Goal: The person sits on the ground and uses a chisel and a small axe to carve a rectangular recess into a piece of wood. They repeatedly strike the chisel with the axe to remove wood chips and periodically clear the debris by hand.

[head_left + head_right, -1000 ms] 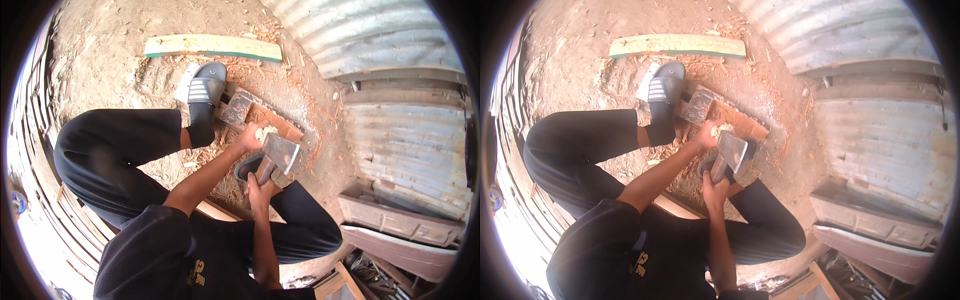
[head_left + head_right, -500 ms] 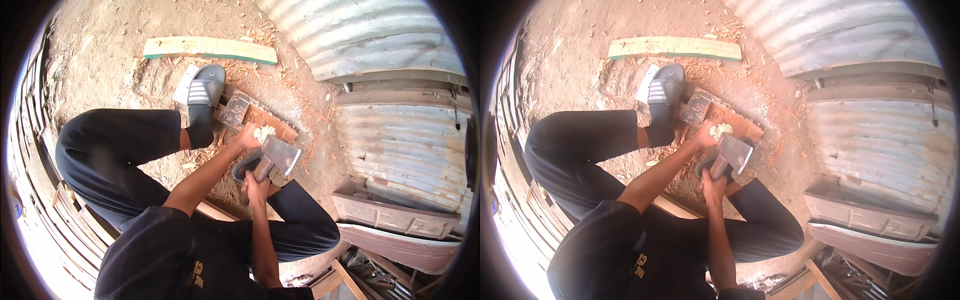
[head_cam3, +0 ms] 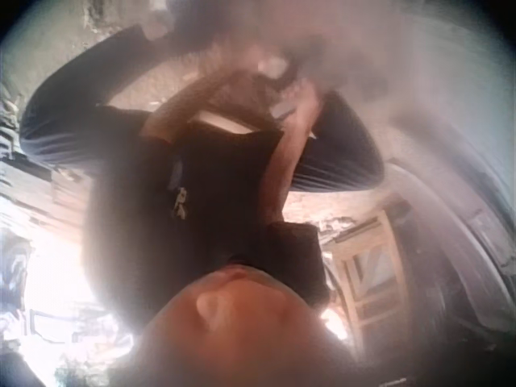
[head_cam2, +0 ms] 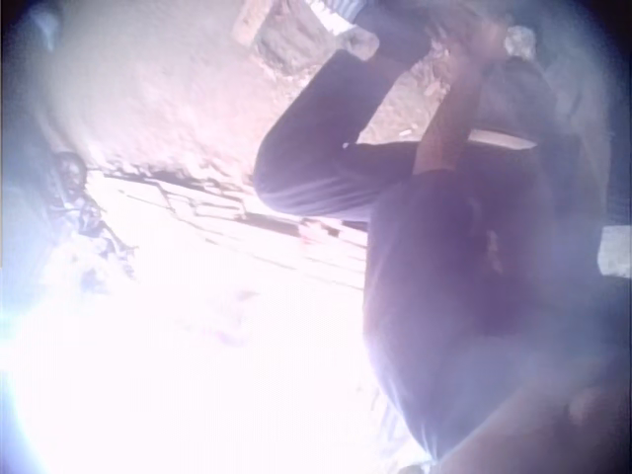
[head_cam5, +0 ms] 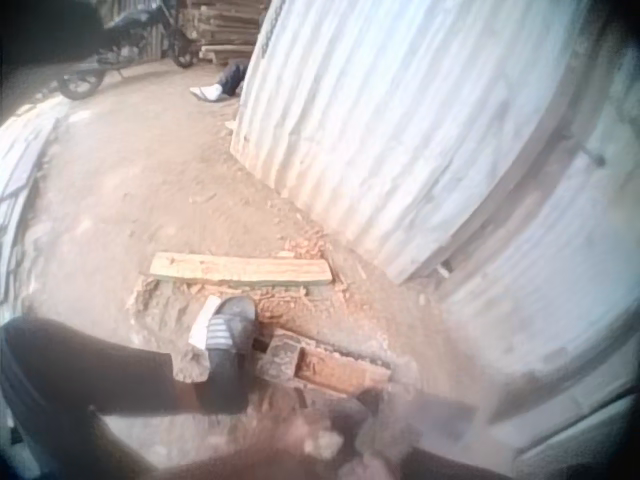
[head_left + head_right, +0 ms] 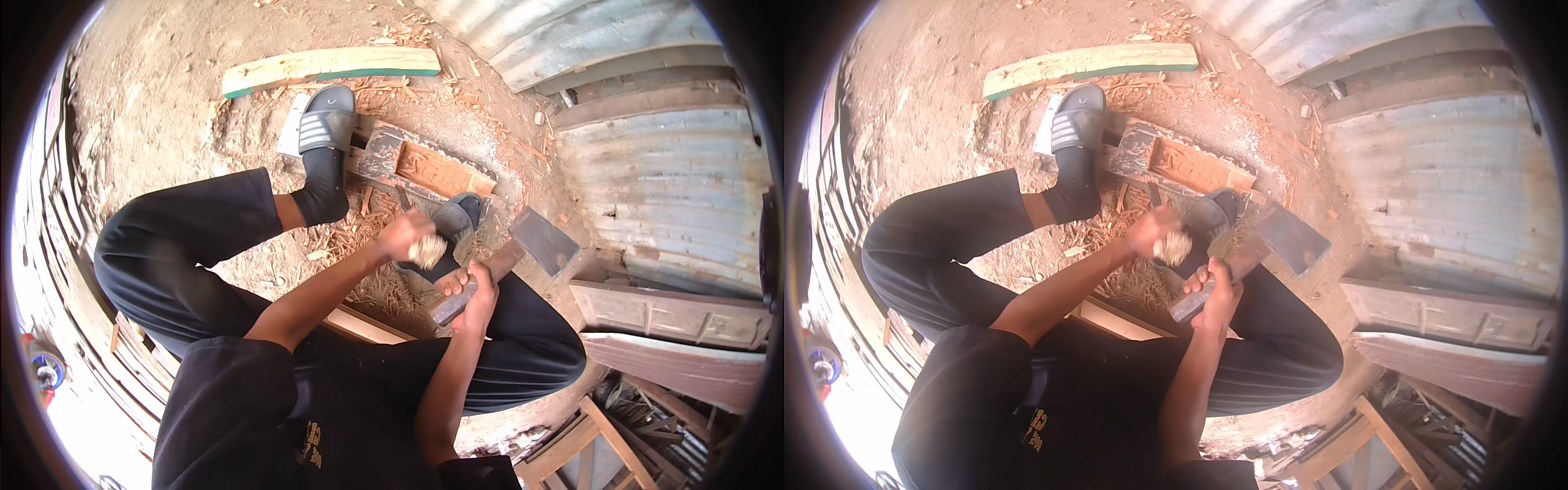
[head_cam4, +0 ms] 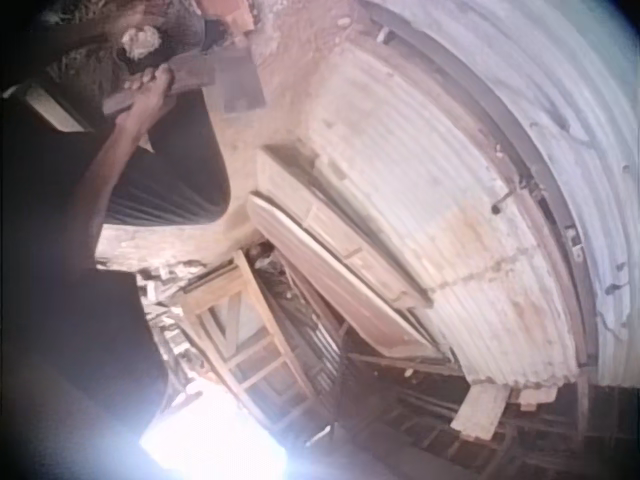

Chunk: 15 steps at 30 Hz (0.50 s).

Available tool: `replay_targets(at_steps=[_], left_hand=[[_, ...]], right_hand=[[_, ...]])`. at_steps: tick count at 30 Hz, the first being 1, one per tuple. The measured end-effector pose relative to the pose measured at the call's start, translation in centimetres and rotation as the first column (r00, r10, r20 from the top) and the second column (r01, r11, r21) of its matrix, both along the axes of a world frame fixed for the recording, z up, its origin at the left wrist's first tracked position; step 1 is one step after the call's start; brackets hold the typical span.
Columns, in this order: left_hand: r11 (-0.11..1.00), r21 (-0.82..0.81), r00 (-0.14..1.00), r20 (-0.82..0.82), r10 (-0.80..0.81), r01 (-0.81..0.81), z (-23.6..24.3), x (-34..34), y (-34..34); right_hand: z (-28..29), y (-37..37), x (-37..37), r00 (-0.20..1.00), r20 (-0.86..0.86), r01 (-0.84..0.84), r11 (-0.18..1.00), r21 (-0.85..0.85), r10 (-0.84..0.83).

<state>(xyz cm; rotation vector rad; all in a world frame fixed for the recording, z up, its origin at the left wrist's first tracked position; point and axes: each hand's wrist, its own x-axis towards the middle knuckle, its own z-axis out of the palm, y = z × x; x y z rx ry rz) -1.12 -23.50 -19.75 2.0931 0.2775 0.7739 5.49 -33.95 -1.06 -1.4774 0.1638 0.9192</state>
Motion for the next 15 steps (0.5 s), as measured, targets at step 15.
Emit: replay_targets(at_steps=[15], left_hand=[[0.745, -0.479, 0.886, -0.225, 0.406, -0.464, 1.0, 5.8, 10.9]], right_hand=[[0.3, -1.4, 3.1, 0.968, -0.225, 0.128, 0.989, 0.073, -0.109]])
